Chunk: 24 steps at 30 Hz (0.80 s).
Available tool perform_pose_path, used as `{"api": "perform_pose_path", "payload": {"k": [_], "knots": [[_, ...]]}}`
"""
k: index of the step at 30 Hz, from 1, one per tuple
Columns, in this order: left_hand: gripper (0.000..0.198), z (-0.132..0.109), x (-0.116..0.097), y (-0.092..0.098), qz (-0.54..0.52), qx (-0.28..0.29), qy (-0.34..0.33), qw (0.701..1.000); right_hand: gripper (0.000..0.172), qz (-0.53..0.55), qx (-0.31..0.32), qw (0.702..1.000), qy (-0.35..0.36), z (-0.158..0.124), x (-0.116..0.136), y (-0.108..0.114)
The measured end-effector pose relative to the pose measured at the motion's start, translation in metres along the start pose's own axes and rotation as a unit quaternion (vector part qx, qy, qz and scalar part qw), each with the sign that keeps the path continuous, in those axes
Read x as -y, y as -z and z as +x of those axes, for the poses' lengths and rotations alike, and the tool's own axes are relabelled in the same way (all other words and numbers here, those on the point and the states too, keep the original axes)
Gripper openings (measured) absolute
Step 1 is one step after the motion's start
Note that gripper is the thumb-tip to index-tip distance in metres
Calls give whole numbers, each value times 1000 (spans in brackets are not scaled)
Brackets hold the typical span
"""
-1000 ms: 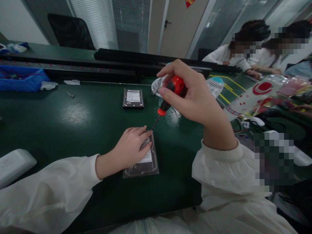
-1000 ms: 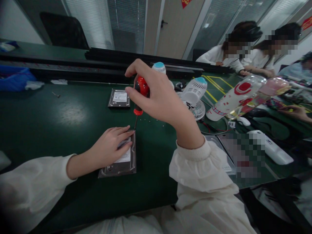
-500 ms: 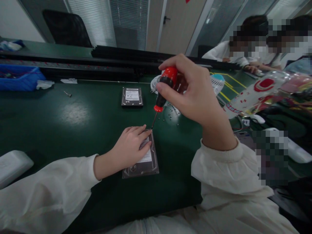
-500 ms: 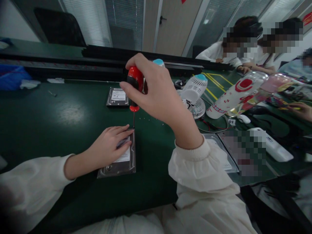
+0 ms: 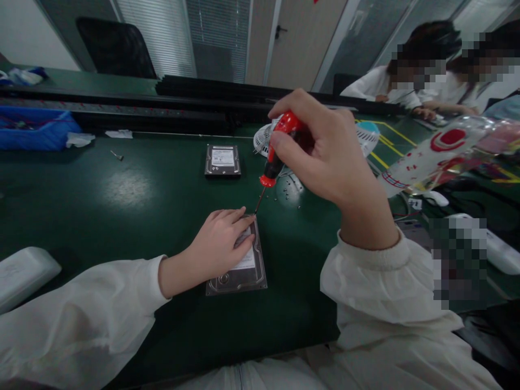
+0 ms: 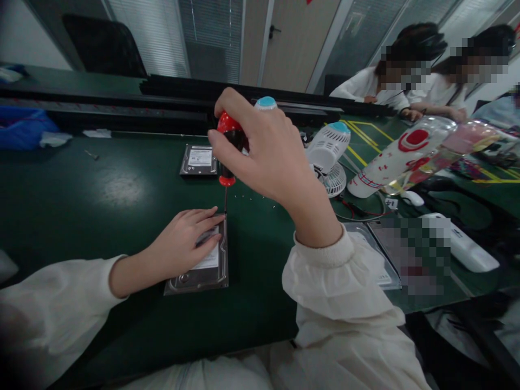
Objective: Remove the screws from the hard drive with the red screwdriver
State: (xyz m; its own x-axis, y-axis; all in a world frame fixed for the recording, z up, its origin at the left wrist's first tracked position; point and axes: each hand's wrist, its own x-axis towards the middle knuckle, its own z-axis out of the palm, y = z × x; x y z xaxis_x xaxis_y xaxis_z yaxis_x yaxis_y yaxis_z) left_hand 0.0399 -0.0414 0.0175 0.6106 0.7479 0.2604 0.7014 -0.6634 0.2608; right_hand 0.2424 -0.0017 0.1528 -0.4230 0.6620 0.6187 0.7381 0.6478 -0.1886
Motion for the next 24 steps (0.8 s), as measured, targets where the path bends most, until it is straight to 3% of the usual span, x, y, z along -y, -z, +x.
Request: {"api": "perform_pose_path", "payload": {"k": [3, 6, 10, 14, 17, 20, 24], "knots": [[46, 0, 0, 0, -2, -1, -4, 1000, 30, 14, -23, 1000, 10, 0, 0, -1], [45, 0, 1, -1, -1, -3, -7, 1000, 22, 24, -21, 999, 11, 0, -1, -1], [45, -1, 1, -1, 1, -4, -8, 1000, 28, 14, 5, 1000, 15, -1, -2, 1], [46, -1, 1, -1, 4, -5, -10, 1000, 35, 20, -19, 999, 19, 0, -3, 0], [47, -1, 2, -2, -1, -3, -8, 1000, 24, 26, -10, 999, 20, 0, -3, 1], [47, -2, 3, -3, -7, -5, -5, 1000, 27, 29, 5, 999, 30, 1, -4, 2], [47, -2, 3, -3, -8, -2, -1, 1000, 26, 45, -20, 998, 26, 3, -7, 0]]}}
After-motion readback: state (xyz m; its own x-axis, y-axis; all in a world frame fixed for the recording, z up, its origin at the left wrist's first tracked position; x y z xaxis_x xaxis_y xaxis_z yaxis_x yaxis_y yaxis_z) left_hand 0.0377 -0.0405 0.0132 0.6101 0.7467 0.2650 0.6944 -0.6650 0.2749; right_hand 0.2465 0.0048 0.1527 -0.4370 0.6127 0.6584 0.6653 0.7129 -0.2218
